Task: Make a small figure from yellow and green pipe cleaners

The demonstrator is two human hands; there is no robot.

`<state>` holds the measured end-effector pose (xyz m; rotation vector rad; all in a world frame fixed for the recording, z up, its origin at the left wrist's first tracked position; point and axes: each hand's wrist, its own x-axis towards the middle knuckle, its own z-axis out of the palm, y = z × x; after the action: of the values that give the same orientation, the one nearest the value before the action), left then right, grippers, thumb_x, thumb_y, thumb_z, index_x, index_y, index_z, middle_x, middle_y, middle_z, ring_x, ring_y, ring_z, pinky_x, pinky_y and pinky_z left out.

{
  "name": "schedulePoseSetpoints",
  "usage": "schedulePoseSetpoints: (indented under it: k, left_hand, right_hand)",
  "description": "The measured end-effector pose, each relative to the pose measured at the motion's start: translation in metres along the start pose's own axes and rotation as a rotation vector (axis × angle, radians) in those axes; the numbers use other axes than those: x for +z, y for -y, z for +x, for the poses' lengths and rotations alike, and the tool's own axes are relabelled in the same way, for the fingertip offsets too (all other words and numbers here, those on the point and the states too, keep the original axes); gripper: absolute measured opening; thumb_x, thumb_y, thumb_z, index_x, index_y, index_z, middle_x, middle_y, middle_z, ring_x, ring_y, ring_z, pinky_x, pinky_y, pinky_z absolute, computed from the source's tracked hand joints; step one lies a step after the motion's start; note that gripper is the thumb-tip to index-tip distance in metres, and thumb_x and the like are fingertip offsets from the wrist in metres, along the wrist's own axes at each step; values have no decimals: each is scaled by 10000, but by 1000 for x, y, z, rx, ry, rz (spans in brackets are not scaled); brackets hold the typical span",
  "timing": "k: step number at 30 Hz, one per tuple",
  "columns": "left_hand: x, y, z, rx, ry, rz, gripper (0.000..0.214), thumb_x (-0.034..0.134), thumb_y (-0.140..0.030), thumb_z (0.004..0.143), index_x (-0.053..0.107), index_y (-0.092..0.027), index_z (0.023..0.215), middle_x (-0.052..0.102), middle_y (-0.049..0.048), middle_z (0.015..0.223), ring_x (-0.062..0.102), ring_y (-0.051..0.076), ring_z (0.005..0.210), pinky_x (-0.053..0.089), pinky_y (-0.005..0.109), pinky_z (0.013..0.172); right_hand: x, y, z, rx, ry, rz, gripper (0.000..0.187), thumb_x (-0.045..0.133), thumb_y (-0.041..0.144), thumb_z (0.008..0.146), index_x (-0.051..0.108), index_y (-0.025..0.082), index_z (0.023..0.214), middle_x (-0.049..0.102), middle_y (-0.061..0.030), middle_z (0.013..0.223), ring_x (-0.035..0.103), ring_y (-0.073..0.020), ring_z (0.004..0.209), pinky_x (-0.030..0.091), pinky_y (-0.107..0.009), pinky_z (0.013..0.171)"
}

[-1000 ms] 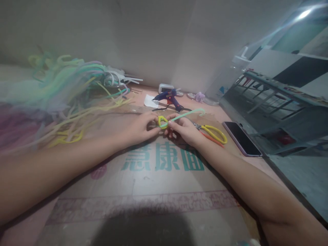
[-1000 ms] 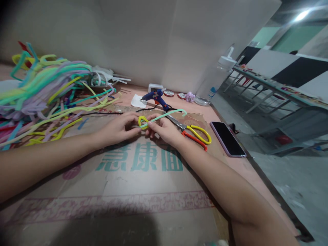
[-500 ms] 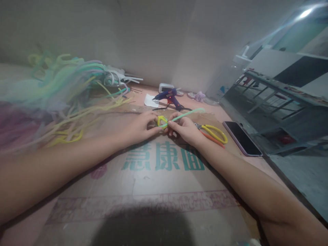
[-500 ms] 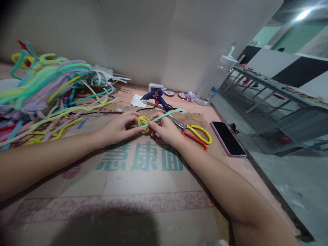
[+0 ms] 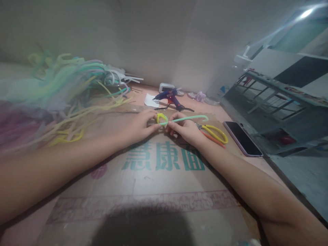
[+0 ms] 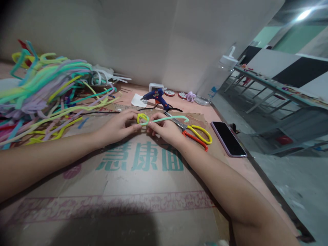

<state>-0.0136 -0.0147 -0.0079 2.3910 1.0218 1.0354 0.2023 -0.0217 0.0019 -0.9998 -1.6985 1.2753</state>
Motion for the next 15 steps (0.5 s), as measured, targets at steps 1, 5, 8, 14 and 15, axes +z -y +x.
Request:
schedulePoseSetpoints:
  k: [1, 5, 8, 14, 15]
  left_hand:
    - [0, 0, 0, 3, -1, -1, 225, 548, -400, 928, 624, -189, 945, 650, 76, 1059, 605, 235, 1024, 495, 371, 902]
    - [-1, -1, 1, 9, 0, -7, 225, 550, -400, 926, 621, -187, 932, 651, 75, 1048, 608, 232, 999, 494, 366, 885]
    - [-1, -1, 1, 1, 10, -7, 211, 553, -390, 924, 617, -189, 921, 653, 77, 1052, 605, 231, 999, 491, 370, 890]
    - [-1, -1, 0, -7, 3, -20, 194, 561, -373, 919, 617, -187, 926, 655, 81, 1082, 602, 234, 1042, 483, 379, 931]
    - [-1, -1, 0, -3, 2, -24, 189, 564, -368, 918, 618, -188, 926, 654, 79, 1085, 601, 234, 1046, 482, 380, 934]
  right_hand:
    - [0, 0, 0, 3, 3, -2, 358, 717, 503, 803, 508, 217, 850, 683, 15, 674, 582, -111, 572, 455, -231, 554]
    - [0, 1, 1, -1, 18, 1, 337, 706, 485, 812, 506, 218, 856, 678, 18, 678, 583, -112, 579, 450, -234, 558]
    - [2, 3, -1, -9, 13, -39, 305, 680, 472, 833, 507, 222, 858, 673, 18, 683, 586, -118, 592, 453, -242, 566]
    - [5, 6, -9, -59, -87, -322, 198, 627, 415, 878, 545, 235, 881, 657, 31, 691, 588, -135, 583, 439, -254, 548]
    - [5, 6, -9, -70, -93, -338, 184, 618, 406, 883, 547, 237, 896, 656, 31, 694, 595, -138, 589, 446, -259, 561]
